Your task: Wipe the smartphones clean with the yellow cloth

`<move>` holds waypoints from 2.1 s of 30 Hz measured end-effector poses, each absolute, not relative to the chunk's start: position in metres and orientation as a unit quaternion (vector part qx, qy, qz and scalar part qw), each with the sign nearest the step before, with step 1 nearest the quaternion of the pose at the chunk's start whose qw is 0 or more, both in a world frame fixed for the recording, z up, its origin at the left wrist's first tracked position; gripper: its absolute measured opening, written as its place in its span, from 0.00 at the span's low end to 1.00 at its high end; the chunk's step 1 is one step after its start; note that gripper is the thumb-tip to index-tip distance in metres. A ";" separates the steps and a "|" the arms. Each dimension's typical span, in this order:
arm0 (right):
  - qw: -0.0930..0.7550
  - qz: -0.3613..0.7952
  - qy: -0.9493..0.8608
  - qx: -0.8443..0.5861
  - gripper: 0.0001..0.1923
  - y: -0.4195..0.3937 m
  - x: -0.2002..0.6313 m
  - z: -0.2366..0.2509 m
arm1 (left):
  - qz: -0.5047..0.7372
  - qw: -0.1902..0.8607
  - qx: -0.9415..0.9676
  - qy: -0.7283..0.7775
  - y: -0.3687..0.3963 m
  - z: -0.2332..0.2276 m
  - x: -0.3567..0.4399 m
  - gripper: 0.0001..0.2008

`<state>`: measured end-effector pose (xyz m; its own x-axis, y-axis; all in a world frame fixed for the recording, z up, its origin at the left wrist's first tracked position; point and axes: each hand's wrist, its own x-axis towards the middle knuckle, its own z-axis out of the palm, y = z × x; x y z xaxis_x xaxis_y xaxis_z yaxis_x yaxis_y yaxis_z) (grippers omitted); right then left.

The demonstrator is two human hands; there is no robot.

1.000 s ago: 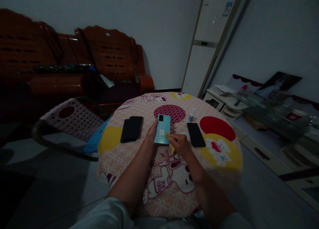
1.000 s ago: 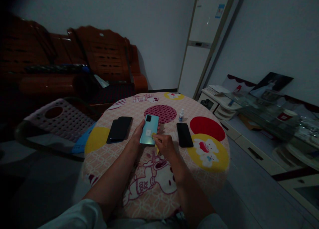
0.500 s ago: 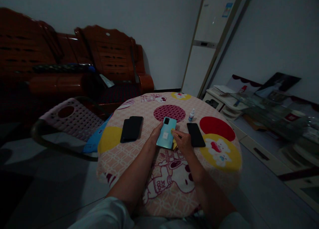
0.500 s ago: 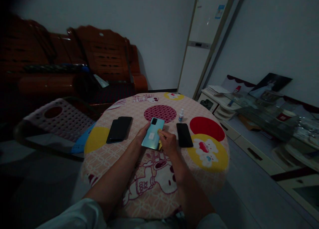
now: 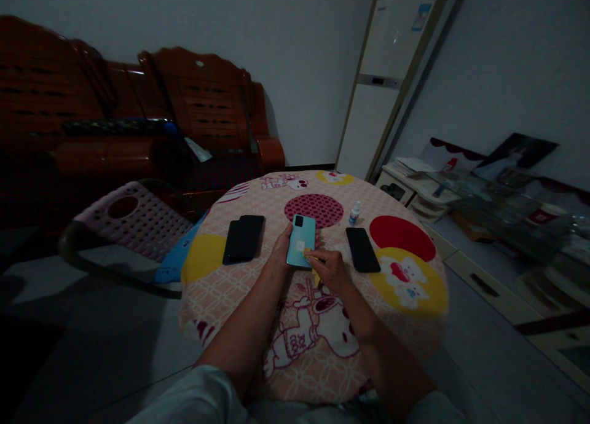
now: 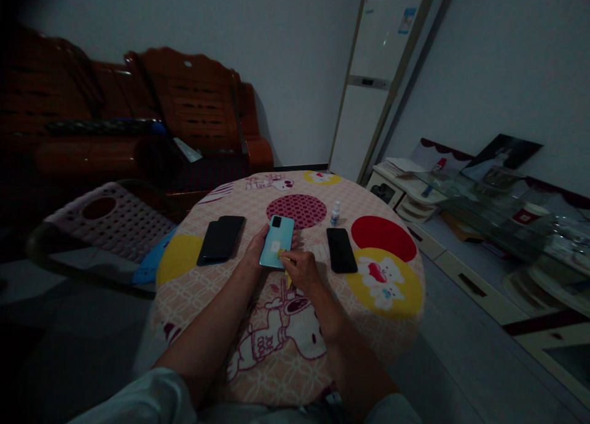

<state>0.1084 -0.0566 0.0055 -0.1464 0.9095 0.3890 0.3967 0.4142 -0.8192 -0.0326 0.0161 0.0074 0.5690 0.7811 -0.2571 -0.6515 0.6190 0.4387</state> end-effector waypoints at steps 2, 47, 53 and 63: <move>0.457 0.278 -0.705 -0.466 0.10 -0.057 0.108 0.006 | 0.399 0.875 0.162 0.220 0.017 0.007 -0.033 0.34; 0.609 0.286 -0.530 -0.516 0.14 -0.040 0.142 0.013 | 0.315 0.852 0.219 0.356 0.005 0.013 -0.024 0.18; 0.628 0.262 -0.506 -0.530 0.16 -0.038 0.149 0.010 | 0.296 0.862 0.225 0.345 0.007 0.009 -0.023 0.17; 0.620 0.328 -0.510 -0.498 0.16 -0.044 0.131 0.013 | 0.335 0.845 0.208 0.362 0.011 0.007 -0.021 0.16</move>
